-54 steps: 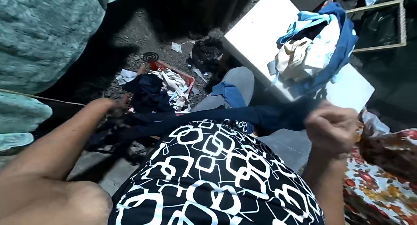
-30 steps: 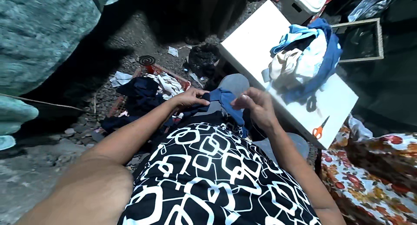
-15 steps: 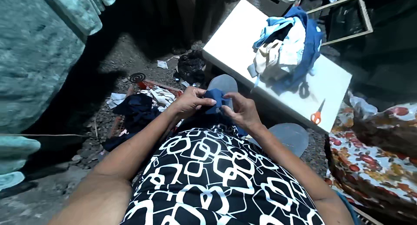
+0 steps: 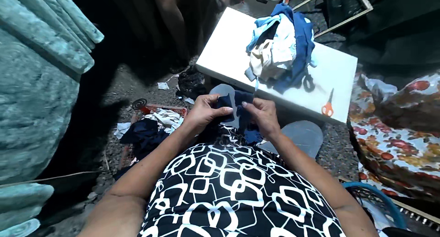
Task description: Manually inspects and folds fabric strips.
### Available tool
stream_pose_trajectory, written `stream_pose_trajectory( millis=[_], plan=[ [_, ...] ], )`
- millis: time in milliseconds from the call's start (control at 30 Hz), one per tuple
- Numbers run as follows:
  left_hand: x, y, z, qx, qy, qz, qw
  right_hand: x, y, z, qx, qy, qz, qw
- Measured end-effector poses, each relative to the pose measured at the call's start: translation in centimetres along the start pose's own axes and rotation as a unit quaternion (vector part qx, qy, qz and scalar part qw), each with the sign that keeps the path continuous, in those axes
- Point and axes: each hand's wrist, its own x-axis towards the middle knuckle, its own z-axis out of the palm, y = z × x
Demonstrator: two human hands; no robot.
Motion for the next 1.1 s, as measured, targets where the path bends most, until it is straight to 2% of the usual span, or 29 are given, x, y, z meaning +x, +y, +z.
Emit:
stream_pose_trajectory(
  millis=[100,200,267,367,467,667,900,1100],
  plan=[
    [-0.3,0.9,1.1,-0.03,-0.041,-0.012,0.999,-0.2,-0.1,0.1,0.055,0.008,0.047,0.997],
    [-1.8,3.0,3.0,-0.055,-0.07,-0.032,0.996,-0.6,-0.6,0.6,0.064,0.01,0.017,0.998],
    [-2.4,3.0,3.2,-0.075,-0.081,-0.034,0.993,-0.8,-0.8,0.7,0.077,0.011,-0.007,0.997],
    [-1.4,2.3,4.3,-0.099,-0.018,-0.043,0.994,-1.6,-1.2,0.7,0.073,0.015,-0.017,0.997],
    [-1.9,1.8,4.3,-0.078,-0.017,-0.05,0.996,-2.1,-1.2,0.4,0.044,0.007,-0.039,0.998],
    [-1.9,1.6,5.2,-0.083,0.042,-0.083,0.992,-2.2,-1.2,0.3,-0.065,-0.004,-0.106,0.992],
    [-2.1,1.1,5.4,-0.087,0.055,-0.07,0.992,-1.9,-0.8,-0.1,-0.134,-0.031,-0.157,0.978],
    [-2.2,0.9,5.5,-0.06,0.067,-0.056,0.994,-1.8,-0.9,-0.7,-0.158,-0.062,-0.147,0.974]
  ],
)
